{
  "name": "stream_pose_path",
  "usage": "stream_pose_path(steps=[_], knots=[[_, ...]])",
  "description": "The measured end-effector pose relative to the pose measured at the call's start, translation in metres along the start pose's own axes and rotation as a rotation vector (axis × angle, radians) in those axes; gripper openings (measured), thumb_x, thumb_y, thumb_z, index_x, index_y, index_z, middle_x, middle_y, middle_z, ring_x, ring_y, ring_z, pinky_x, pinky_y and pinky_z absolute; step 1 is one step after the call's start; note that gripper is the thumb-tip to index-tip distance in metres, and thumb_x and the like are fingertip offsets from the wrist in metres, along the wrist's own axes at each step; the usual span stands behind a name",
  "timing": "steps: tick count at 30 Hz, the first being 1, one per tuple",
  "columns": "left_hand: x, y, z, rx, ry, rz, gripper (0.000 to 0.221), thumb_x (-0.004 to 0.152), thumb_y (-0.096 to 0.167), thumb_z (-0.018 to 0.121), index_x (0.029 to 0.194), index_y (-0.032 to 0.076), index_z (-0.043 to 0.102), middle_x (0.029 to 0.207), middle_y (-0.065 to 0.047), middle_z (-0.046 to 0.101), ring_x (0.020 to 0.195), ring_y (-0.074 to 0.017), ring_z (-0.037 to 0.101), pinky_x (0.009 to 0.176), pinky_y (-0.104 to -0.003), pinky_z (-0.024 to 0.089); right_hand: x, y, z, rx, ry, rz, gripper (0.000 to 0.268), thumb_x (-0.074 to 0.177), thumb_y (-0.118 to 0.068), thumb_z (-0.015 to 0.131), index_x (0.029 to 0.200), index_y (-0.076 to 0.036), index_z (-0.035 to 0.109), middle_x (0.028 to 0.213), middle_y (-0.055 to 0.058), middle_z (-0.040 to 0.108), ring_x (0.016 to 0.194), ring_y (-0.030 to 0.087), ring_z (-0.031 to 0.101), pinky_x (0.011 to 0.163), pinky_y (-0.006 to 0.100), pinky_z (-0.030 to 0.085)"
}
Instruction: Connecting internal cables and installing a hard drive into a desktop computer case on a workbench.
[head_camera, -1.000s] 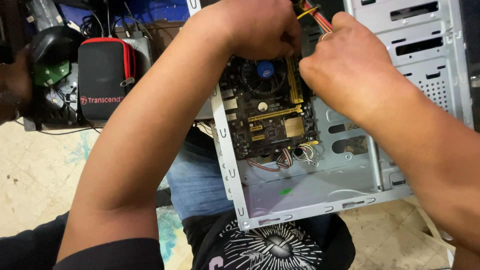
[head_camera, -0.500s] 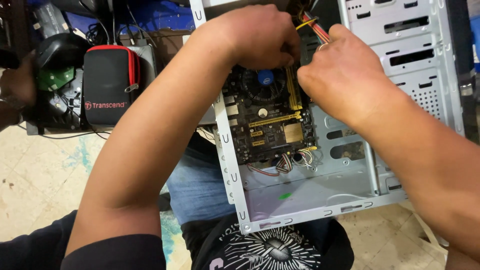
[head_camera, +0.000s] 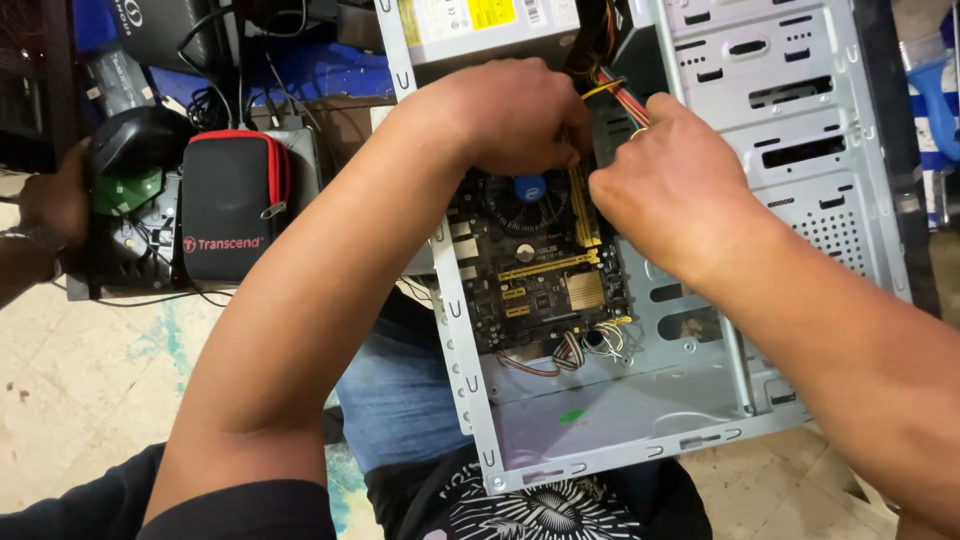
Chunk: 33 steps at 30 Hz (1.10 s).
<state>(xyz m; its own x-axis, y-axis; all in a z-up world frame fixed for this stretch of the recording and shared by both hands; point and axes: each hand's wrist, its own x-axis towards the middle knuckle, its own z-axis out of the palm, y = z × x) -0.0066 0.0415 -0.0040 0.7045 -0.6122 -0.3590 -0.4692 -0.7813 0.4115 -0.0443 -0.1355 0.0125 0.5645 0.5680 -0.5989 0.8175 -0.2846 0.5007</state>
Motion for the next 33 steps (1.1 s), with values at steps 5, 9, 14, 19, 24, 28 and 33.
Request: stream_pose_path(steps=[5, 9, 14, 19, 24, 28, 33], knots=[[0.002, -0.003, 0.003, 0.009, 0.019, 0.029, 0.026, 0.093, 0.032, 0.064, 0.114, 0.025, 0.078, 0.100, -0.004, 0.077, 0.099, -0.0356, 0.067, 0.075, -0.055, 0.051, 0.002, 0.000, -0.003, 0.005, -0.018, -0.011, 0.032, 0.085, -0.012, 0.065, 0.061, -0.033, 0.065, 0.066, -0.008, 0.071, 0.063, 0.015, 0.062, 0.087, 0.033, 0.036], [0.003, -0.005, 0.004, 0.011, 0.033, 0.041, 0.027, 0.094, 0.033, 0.064, 0.115, 0.024, 0.077, 0.099, -0.004, 0.077, 0.098, -0.0356, 0.067, 0.075, -0.055, 0.051, 0.006, -0.002, -0.004, 0.013, -0.029, -0.003, 0.032, 0.088, -0.014, 0.064, 0.066, -0.036, 0.068, 0.072, -0.008, 0.075, 0.067, 0.016, 0.066, 0.086, 0.033, 0.037], [0.004, -0.006, 0.006, 0.014, 0.034, 0.048, 0.029, 0.092, 0.035, 0.064, 0.116, 0.024, 0.077, 0.100, -0.006, 0.077, 0.098, -0.0379, 0.066, 0.075, -0.055, 0.051, 0.008, -0.003, 0.001, 0.029, 0.015, 0.012, 0.029, 0.086, -0.016, 0.065, 0.065, -0.036, 0.069, 0.070, -0.007, 0.075, 0.067, 0.017, 0.067, 0.085, 0.034, 0.038], [0.009, -0.002, 0.007, 0.020, 0.008, 0.023, 0.030, 0.092, 0.035, 0.062, 0.117, 0.026, 0.077, 0.105, -0.006, 0.076, 0.100, -0.0361, 0.067, 0.078, -0.054, 0.051, 0.010, -0.009, 0.018, 0.019, 0.055, 0.032, 0.030, 0.090, -0.017, 0.064, 0.069, -0.036, 0.072, 0.074, -0.007, 0.077, 0.070, 0.018, 0.071, 0.085, 0.034, 0.039], [0.020, -0.013, 0.022, -0.092, 0.109, 0.057, 0.033, 0.084, 0.044, 0.065, 0.107, 0.026, 0.081, 0.102, -0.010, 0.080, 0.103, -0.0372, 0.075, 0.094, -0.053, 0.059, 0.020, -0.019, 0.039, 0.107, 0.497, 0.036, 0.026, 0.085, -0.003, 0.065, 0.068, -0.018, 0.078, 0.066, 0.002, 0.075, 0.072, 0.025, 0.074, 0.077, 0.045, 0.043], [0.005, -0.005, 0.008, -0.068, 0.133, 0.026, 0.037, 0.083, 0.045, 0.063, 0.107, 0.022, 0.080, 0.103, -0.015, 0.081, 0.105, -0.0386, 0.075, 0.095, -0.052, 0.060, 0.043, -0.023, 0.061, 0.077, 0.646, -0.029, 0.030, 0.084, 0.001, 0.066, 0.062, -0.016, 0.077, 0.058, 0.007, 0.073, 0.066, 0.030, 0.074, 0.082, 0.050, 0.046], [0.006, -0.007, 0.005, -0.128, 0.086, -0.008, 0.038, 0.083, 0.049, 0.064, 0.110, 0.027, 0.078, 0.105, -0.013, 0.081, 0.108, -0.0386, 0.075, 0.097, -0.051, 0.060, 0.045, -0.024, 0.055, 0.125, 0.482, -0.048, 0.028, 0.084, -0.002, 0.058, 0.075, -0.017, 0.079, 0.069, 0.006, 0.075, 0.075, 0.031, 0.074, 0.103, 0.071, 0.036]])
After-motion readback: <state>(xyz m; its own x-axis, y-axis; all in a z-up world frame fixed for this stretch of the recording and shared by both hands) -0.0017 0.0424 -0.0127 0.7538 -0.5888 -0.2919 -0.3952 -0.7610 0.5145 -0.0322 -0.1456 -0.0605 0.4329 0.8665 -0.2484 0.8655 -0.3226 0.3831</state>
